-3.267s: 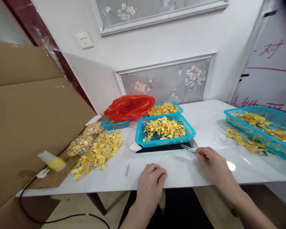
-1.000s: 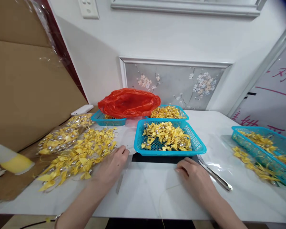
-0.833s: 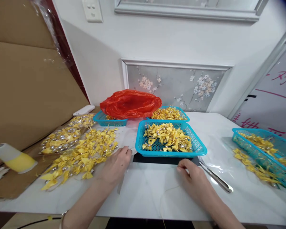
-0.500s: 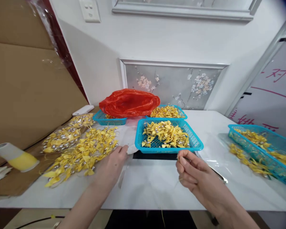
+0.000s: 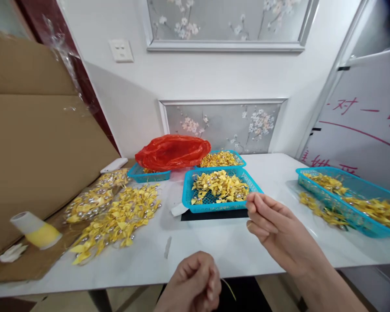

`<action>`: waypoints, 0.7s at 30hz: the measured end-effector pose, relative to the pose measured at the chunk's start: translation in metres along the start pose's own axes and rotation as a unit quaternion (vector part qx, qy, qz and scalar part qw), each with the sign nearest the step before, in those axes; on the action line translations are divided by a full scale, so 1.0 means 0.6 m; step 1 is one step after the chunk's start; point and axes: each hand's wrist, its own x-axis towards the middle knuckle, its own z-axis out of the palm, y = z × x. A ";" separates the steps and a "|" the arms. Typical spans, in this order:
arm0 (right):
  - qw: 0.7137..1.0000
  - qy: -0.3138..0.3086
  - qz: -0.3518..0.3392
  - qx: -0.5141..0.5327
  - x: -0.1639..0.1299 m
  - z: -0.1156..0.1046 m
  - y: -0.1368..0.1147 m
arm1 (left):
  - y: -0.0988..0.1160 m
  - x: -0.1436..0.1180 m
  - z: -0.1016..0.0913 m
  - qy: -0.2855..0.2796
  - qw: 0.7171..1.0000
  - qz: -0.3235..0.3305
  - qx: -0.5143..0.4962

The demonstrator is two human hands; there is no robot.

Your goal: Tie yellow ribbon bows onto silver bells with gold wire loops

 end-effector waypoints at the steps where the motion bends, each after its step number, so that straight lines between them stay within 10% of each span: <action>1: 1.000 0.004 -0.002 0.001 -0.006 -0.006 -0.001 | 0.006 -0.007 -0.003 0.004 1.000 0.009 -0.029; 5: 0.999 0.033 0.005 -0.011 -0.037 -0.017 0.016 | 0.016 -0.033 -0.014 0.003 0.991 0.046 -0.125; 12: 0.996 0.053 0.044 -0.058 -0.073 -0.023 0.060 | 0.008 -0.042 -0.028 -0.186 0.946 0.107 -0.244; 21: 0.990 0.074 0.105 -0.050 -0.091 -0.012 0.065 | 0.031 -0.073 -0.016 -0.034 0.947 0.106 -0.300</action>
